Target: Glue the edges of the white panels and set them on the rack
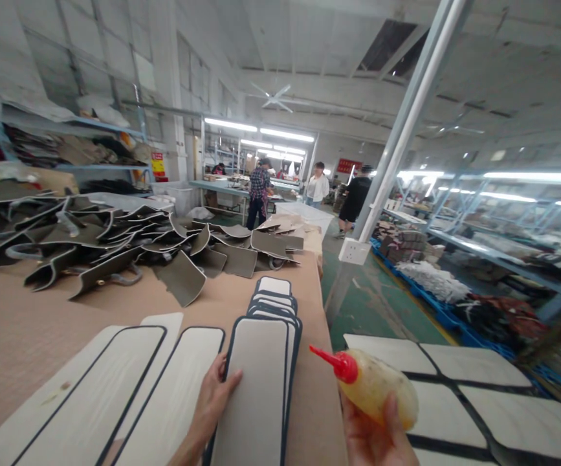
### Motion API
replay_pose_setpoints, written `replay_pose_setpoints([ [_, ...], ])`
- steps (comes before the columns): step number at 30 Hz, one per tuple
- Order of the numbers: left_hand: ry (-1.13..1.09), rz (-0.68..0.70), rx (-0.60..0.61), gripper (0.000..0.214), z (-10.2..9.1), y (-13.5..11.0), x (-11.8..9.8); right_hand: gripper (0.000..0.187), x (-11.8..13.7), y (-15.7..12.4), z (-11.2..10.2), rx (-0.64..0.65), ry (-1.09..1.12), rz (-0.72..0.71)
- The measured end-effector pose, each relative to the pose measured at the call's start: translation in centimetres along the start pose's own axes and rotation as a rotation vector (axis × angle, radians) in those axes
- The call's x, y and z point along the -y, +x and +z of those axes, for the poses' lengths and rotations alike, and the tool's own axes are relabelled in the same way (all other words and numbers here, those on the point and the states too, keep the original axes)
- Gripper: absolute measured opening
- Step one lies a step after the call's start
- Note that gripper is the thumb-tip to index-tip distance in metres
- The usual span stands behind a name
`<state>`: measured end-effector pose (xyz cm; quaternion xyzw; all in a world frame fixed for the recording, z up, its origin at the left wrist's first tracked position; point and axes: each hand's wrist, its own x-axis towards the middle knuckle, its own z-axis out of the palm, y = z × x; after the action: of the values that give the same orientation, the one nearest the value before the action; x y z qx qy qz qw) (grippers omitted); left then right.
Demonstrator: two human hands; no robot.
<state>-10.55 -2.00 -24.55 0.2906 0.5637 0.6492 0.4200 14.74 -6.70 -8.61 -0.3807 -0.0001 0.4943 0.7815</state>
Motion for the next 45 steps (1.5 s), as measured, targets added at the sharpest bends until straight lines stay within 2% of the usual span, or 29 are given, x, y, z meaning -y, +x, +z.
replay_pose_setpoints([
  [3, -0.004, -0.014, 0.121, 0.045, -0.1, 0.2, -3.1, 0.071, 1.0, 0.3, -0.2, 0.035, -0.061, -0.078],
  [5, 0.066, 0.007, 0.245, 0.036, -0.3, 0.1, -5.5, 0.076, 2.0, 0.3, -0.1, 0.087, -0.095, -0.174],
  [7, 0.185, 0.056, 0.451, 0.034, -0.5, -0.2, -7.9, 0.082, 3.4, -0.1, 0.3, 0.143, -0.125, -0.266],
  [10, 0.397, 0.204, 0.866, 0.040, -0.5, -0.9, -11.8, 0.084, 5.7, -1.1, 1.0, 0.207, -0.190, -0.349],
  [11, 0.474, 0.262, 0.971, 0.040, -0.4, -1.0, -13.1, 0.083, 6.4, -1.5, 1.2, 0.231, -0.225, -0.362],
  [14, 0.665, 0.439, 1.184, 0.033, 0.2, -1.1, -16.7, 0.080, 8.1, -2.5, 0.9, 0.319, -0.354, -0.402],
  [16, 0.720, 0.518, 1.324, 0.031, 0.8, -1.1, -18.6, 0.075, 8.9, -3.0, 0.2, 0.431, -0.467, -0.410],
  [20, 0.712, 0.540, 1.567, 0.029, 1.8, -1.2, -21.2, 0.064, 9.9, -3.7, -1.7, 0.660, -0.570, -0.367],
  [25, 0.695, 0.484, 1.745, 0.026, 2.7, -1.8, -23.1, 0.065, 10.5, -4.6, -2.6, 0.747, -0.634, -0.335],
  [32, 0.606, 0.318, 1.902, 0.022, 3.6, -3.3, -24.4, 0.065, 10.2, -7.3, -1.7, 0.715, -0.594, -0.315],
  [38, 0.543, 0.266, 1.968, 0.021, 3.7, -4.0, -25.0, 0.061, 11.3, -4.2, -3.0, 1.035, -0.628, -0.233],
  [40, 0.545, 0.267, 1.970, 0.023, 3.5, -4.0, -25.0, 0.063, 11.4, -4.1, -3.3, 0.997, -0.603, -0.225],
  [45, 0.564, 0.294, 1.948, 0.031, 3.2, -3.8, -25.2, 0.071, 10.9, -6.4, -3.5, 0.803, -0.584, -0.213],
])
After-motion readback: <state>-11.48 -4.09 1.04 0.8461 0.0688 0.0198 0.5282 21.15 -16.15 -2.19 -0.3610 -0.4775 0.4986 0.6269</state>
